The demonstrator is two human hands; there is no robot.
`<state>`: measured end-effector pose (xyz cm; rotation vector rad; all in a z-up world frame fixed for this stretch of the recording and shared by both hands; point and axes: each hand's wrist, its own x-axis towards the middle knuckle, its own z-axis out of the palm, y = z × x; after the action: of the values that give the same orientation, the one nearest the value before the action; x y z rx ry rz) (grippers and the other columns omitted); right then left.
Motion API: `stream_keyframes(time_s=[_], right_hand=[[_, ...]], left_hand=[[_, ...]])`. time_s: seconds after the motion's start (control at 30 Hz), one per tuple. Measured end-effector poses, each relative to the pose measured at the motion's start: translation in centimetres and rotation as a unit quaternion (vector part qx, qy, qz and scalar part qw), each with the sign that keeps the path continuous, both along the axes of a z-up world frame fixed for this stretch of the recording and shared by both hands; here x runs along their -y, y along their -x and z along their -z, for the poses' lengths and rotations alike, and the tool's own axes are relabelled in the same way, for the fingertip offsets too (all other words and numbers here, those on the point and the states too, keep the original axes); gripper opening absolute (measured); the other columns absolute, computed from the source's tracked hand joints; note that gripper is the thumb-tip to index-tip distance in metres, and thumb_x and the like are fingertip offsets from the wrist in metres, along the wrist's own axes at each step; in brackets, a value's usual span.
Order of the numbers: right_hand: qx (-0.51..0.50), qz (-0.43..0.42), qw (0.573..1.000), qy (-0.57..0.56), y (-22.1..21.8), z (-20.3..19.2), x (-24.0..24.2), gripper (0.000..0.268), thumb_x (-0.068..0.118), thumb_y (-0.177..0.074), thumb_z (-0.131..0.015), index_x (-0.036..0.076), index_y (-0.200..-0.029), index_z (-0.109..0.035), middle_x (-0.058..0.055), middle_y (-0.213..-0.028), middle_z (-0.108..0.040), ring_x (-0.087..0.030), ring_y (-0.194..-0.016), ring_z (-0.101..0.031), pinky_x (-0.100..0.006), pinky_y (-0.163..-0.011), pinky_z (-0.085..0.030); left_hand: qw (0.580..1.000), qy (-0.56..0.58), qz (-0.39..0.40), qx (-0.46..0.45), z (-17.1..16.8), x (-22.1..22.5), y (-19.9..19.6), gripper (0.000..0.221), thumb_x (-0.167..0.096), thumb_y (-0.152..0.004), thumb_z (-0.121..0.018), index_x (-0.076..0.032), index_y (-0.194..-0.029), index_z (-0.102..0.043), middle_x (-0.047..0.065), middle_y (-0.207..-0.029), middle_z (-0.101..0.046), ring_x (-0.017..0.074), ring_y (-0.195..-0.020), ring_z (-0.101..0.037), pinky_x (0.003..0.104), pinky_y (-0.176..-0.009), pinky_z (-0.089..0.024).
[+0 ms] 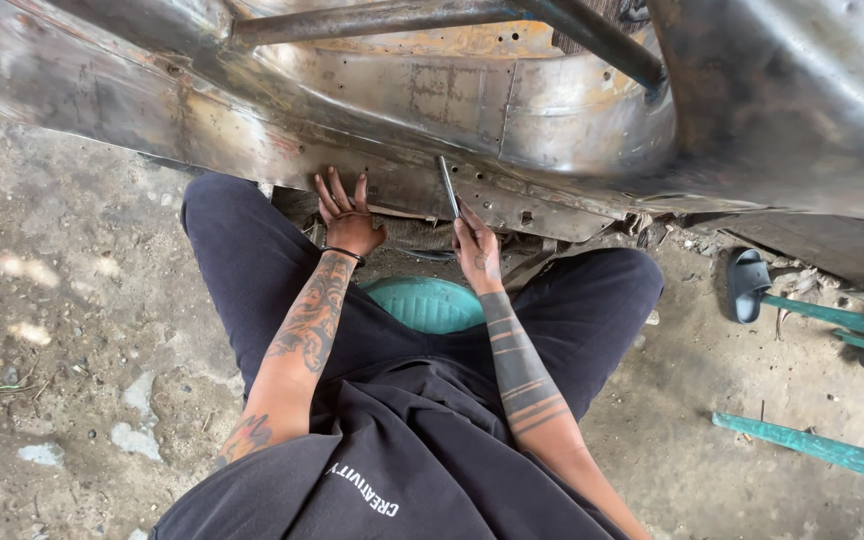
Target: Hammering a metal tool against a motorcycle frame to shape or clean it
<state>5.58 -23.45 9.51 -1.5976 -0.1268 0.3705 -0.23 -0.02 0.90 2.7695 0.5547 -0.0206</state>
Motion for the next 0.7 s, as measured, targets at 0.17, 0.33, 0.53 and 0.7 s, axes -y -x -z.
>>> stream_keyframes(time_s=[0.17,0.33,0.53,0.7], right_hand=[[0.045,0.003,0.999,0.003,0.0,0.5,-0.2,0.036,0.010,-0.105,-0.057,0.006,-0.140,-0.061,-0.011,-0.065,-0.058,-0.012,-0.048,-0.053,-0.021,-0.041,-0.043],[0.050,0.027,0.998,-0.014,-0.3,1.6,0.1,0.039,0.011,-0.108,-0.051,0.004,-0.146,-0.054,-0.007,-0.066,-0.058,-0.010,-0.050,-0.052,-0.021,-0.042,-0.043],[0.051,0.092,0.991,-0.078,-1.5,1.6,1.5,0.044,0.015,-0.112,-0.046,0.002,-0.154,-0.043,-0.004,-0.069,-0.060,-0.008,-0.050,-0.055,-0.020,-0.041,-0.046],[0.058,0.132,0.982,-0.123,-1.7,2.4,2.0,0.041,0.014,-0.111,-0.048,0.001,-0.150,-0.045,-0.008,-0.066,-0.059,-0.013,-0.050,-0.057,-0.022,-0.043,-0.043]], left_hand=[[1.000,0.000,0.002,-0.007,-0.3,0.0,0.1,0.115,-0.039,-0.079,-0.079,-0.015,-0.167,-0.008,0.033,-0.164,0.024,0.0585,-0.147,0.028,0.080,-0.115,0.000],[0.998,-0.025,0.008,-0.059,-1.1,-0.5,0.3,0.117,-0.042,-0.079,-0.077,-0.023,-0.168,-0.004,0.027,-0.167,0.023,0.0534,-0.150,0.026,0.081,-0.113,-0.003],[0.999,0.018,-0.024,-0.028,-3.7,-2.4,-1.5,0.097,-0.038,-0.082,-0.073,-0.024,-0.162,-0.019,0.031,-0.158,-0.015,0.0539,-0.146,-0.012,0.080,-0.108,-0.018],[0.963,0.013,-0.062,0.263,-12.8,-5.4,-5.8,0.073,-0.034,-0.088,-0.065,-0.010,-0.151,-0.038,0.026,-0.140,-0.038,0.0496,-0.129,-0.036,0.069,-0.101,-0.031]])
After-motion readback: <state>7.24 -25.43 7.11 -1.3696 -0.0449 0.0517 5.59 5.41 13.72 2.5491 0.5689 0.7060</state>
